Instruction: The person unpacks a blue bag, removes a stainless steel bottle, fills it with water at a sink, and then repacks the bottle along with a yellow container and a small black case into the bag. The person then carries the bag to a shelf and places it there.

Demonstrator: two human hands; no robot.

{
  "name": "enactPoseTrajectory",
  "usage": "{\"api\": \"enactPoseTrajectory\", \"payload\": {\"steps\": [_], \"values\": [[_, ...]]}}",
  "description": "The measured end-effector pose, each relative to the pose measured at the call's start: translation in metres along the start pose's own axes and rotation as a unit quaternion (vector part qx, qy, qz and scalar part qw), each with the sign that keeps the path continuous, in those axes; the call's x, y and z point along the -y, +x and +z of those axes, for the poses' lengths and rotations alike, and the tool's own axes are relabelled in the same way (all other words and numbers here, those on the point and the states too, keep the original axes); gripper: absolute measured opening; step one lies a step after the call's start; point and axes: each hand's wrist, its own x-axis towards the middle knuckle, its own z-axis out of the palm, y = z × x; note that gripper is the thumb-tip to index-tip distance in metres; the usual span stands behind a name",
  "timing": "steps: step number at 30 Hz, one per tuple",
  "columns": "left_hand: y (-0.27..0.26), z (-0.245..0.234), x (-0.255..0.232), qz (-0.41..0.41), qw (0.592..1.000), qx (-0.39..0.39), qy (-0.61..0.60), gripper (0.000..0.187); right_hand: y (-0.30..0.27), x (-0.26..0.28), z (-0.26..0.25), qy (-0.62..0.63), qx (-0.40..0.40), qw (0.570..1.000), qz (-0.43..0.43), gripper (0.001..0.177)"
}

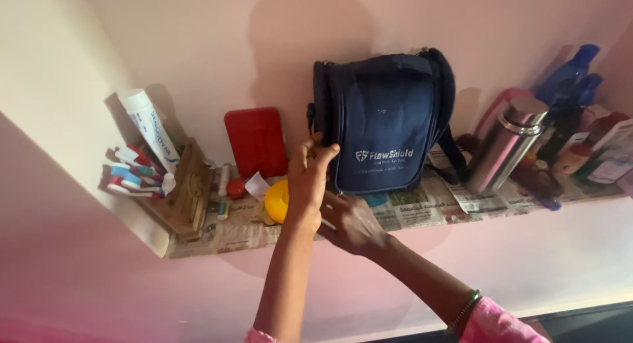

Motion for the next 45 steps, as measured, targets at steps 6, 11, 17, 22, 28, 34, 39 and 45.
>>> {"api": "enactPoseTrajectory", "payload": {"steps": [6, 11, 17, 22, 28, 34, 39, 45], "values": [[0.011, 0.024, -0.045, 0.072, 0.976, 0.093, -0.181, 0.039, 0.000, 0.003, -0.023, -0.072, -0.039, 0.996, -0.039, 0.026], [0.031, 0.038, -0.067, 0.281, 0.898, 0.220, -0.259, 0.036, 0.000, -0.035, -0.043, -0.190, -0.147, 0.970, 0.038, 0.025], [0.062, 0.075, -0.089, 0.629, 0.711, -0.023, 0.313, 0.109, -0.013, -0.073, -0.064, -0.026, -0.137, 0.961, 0.240, 0.035], [0.097, 0.093, -0.079, 0.585, 0.699, -0.022, 0.410, 0.125, -0.001, -0.088, -0.067, -0.056, 0.069, 0.943, 0.320, 0.036], [0.122, 0.085, -0.059, 0.471, 0.751, -0.019, 0.463, 0.127, 0.006, -0.104, -0.052, -0.110, 0.138, 0.955, 0.238, 0.043], [0.126, 0.087, -0.058, 0.452, 0.760, -0.025, 0.466, 0.131, 0.013, -0.108, -0.054, -0.087, 0.143, 0.967, 0.194, 0.054], [0.126, 0.085, -0.058, 0.450, 0.762, -0.012, 0.465, 0.131, 0.022, -0.114, -0.048, -0.160, 0.202, 0.937, 0.234, 0.048], [0.136, 0.075, -0.060, 0.424, 0.763, 0.000, 0.489, 0.129, 0.034, -0.102, -0.076, -0.101, 0.026, 0.977, 0.185, 0.055]]}}
